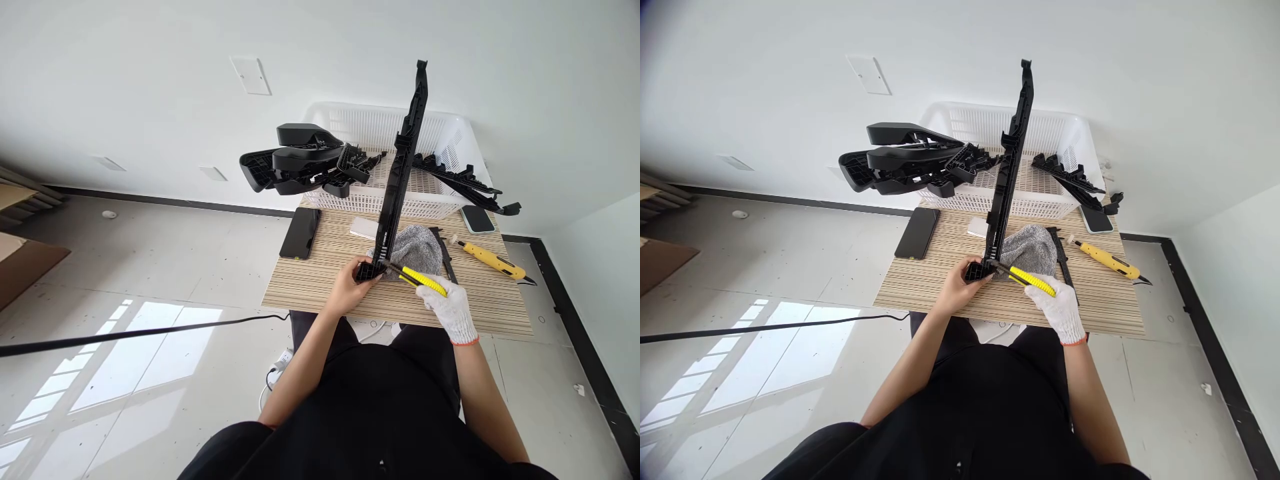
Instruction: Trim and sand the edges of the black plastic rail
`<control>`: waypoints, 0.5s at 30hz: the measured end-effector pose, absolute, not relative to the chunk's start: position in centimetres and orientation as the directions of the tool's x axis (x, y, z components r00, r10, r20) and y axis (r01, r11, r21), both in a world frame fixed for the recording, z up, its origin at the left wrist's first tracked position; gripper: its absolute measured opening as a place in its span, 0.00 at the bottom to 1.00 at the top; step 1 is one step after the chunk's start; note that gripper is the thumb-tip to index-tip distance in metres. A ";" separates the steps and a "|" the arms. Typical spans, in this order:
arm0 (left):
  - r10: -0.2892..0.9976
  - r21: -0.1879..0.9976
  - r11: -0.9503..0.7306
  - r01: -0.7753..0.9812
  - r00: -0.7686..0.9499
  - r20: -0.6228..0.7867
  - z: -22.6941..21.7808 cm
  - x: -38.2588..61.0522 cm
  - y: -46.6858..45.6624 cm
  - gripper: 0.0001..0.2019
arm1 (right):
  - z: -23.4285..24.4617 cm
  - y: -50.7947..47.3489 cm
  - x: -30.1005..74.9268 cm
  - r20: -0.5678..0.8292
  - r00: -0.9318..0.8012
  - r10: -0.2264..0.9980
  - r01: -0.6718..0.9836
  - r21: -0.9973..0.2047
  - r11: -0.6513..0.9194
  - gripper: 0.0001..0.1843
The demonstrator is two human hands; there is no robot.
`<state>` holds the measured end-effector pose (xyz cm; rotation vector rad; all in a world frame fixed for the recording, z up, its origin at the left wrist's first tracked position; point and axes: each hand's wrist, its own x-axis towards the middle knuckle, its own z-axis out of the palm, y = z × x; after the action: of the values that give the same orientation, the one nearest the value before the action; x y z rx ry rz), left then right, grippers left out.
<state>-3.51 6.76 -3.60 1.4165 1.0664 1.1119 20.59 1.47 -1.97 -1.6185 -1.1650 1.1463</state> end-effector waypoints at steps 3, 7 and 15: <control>0.975 0.991 -0.121 0.057 0.194 0.108 -3.6 -3.5 6.8 0.15 | -1.7 1.5 20.5 -0.277 0.094 0.956 0.199 -0.936 -0.290 0.29; 0.969 0.987 -0.151 0.058 0.208 0.136 -3.4 -3.6 6.8 0.14 | -1.6 1.4 20.5 -0.254 0.066 0.965 0.256 -0.930 -0.263 0.30; 0.976 0.999 -0.052 -0.014 0.210 0.054 -3.4 -3.5 6.4 0.16 | -2.1 1.2 20.6 -0.233 0.133 0.963 0.188 -0.949 -0.255 0.31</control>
<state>-3.54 6.44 -3.39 1.3341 1.0192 1.0928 20.63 1.20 -2.12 -1.5962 -1.1460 1.2003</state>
